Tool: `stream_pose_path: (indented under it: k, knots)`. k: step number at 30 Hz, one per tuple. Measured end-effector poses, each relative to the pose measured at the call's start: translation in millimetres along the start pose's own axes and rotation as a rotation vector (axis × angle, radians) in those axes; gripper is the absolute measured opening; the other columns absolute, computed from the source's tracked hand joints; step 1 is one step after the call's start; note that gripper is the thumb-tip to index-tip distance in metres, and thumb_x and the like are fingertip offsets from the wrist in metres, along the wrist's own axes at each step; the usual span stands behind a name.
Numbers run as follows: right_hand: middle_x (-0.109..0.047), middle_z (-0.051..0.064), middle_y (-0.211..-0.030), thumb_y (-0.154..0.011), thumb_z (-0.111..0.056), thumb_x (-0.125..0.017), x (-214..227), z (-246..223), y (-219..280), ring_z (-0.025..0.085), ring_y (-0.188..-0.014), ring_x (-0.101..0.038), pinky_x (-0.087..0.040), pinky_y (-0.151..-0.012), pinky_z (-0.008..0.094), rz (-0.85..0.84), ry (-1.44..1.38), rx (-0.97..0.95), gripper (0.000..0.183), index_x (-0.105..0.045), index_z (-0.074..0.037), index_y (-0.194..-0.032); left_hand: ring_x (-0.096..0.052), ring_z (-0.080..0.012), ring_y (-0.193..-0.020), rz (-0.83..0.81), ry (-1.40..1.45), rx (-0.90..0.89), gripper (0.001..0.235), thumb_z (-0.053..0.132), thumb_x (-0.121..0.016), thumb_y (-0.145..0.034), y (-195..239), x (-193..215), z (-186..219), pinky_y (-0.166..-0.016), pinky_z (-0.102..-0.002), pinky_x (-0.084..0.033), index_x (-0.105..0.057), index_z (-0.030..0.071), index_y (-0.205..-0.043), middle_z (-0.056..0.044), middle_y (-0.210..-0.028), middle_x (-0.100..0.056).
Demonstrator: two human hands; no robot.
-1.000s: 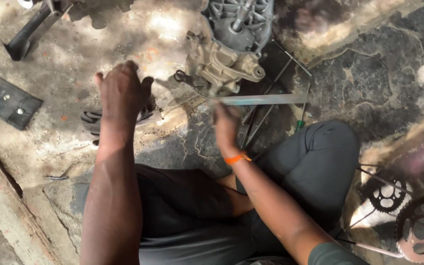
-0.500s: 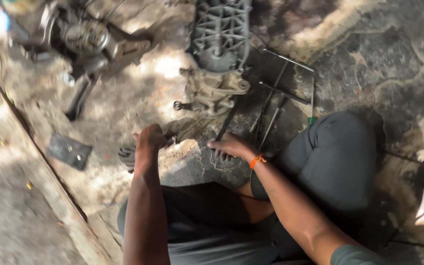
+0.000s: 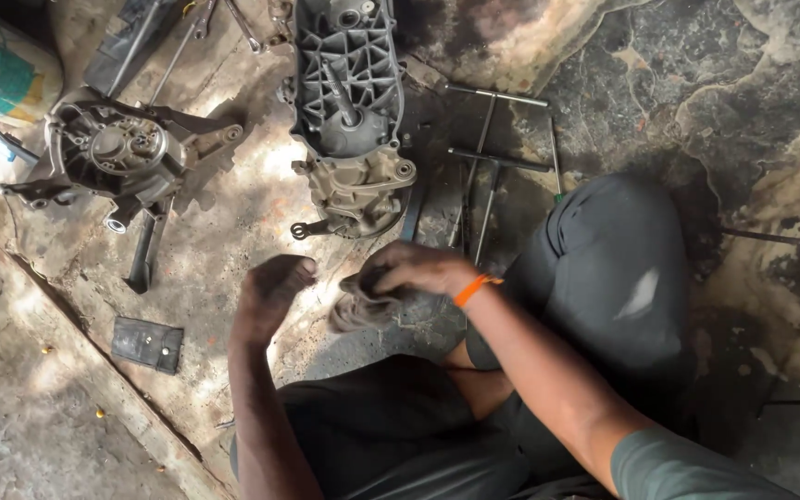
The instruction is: The person sits on the floor of a motorcycle repair shop and files the edge of a metal engine casing with a flat file, holding the casing steady with the other hand and occasionally repositioning the part and the file while working on different spots of the component.
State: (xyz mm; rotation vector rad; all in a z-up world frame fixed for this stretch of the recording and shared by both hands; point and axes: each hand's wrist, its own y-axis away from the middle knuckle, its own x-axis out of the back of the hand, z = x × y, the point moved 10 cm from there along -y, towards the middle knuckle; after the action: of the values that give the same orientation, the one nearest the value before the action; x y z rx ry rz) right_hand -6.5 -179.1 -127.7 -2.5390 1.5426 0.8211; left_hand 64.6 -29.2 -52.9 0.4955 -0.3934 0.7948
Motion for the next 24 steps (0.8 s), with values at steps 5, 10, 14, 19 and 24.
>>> stream_pose_path:
  k: [5, 10, 14, 19, 24]
  knots:
    - [-0.070, 0.012, -0.098, -0.094, 0.001, -0.082, 10.5, 2.0, -0.2, 0.020, -0.087, -0.064, -0.053, -0.074, 0.031, -0.196, -0.436, 0.239, 0.024, -0.074, 0.004, -0.116, -0.063, -0.0268, -0.119, 0.014, 0.049, 0.295, 0.077, 0.064, -0.062, -0.087, -7.4, -7.4, -46.9, -0.101, -0.050, -0.047, -0.058, 0.009, -0.141, -0.008, -0.130, -0.064]
    - [-0.076, 0.006, -0.108, -0.080, -0.002, -0.074, -1.0, -66.0, 8.9, 0.016, -0.102, -0.069, -0.055, -0.092, 0.027, 0.304, 0.165, 0.255, 0.037, -0.075, -0.007, -0.116, -0.070, -0.0304, -0.113, -0.335, 0.616, 0.268, 0.088, 0.074, -0.056, -0.091, -10.6, -55.2, -39.6, -0.104, -0.050, -0.051, -0.058, -0.002, -0.136, -0.016, -0.114, -0.077]
    - [-0.072, 0.011, -0.105, -0.093, -0.005, -0.073, -4.1, -86.9, 25.6, 0.024, -0.099, -0.065, -0.053, -0.091, 0.038, 0.066, -0.449, 0.416, 0.024, -0.073, -0.003, -0.116, -0.077, -0.0211, -0.093, -0.324, 0.330, 0.047, 0.068, 0.036, -0.085, -0.072, -5.2, -37.0, 8.7, -0.092, -0.045, -0.060, -0.064, -0.001, -0.124, -0.012, -0.105, -0.079]
    - [-0.074, 0.011, -0.106, -0.092, -0.016, -0.070, 40.1, -114.3, 61.5, 0.024, -0.102, -0.070, -0.058, -0.097, 0.041, 0.054, -0.710, 0.577, 0.014, -0.071, -0.002, -0.092, -0.069, -0.0167, -0.060, 0.006, -0.279, 0.362, 0.027, 0.023, -0.079, -0.086, 9.9, 19.4, -35.1, -0.055, -0.035, -0.056, -0.077, 0.004, -0.104, -0.011, -0.079, -0.079]
    - [-0.076, 0.013, -0.107, -0.097, -0.023, -0.068, 86.1, -127.6, 96.0, 0.025, -0.096, -0.072, -0.060, -0.090, 0.041, 0.191, -0.837, 0.675, 0.028, -0.072, 0.002, -0.108, -0.066, -0.0176, -0.073, 0.383, -0.225, 0.135, 0.019, 0.020, -0.070, -0.099, 58.1, 96.2, -19.8, -0.069, -0.032, -0.049, -0.082, 0.005, -0.098, -0.008, -0.084, -0.078]
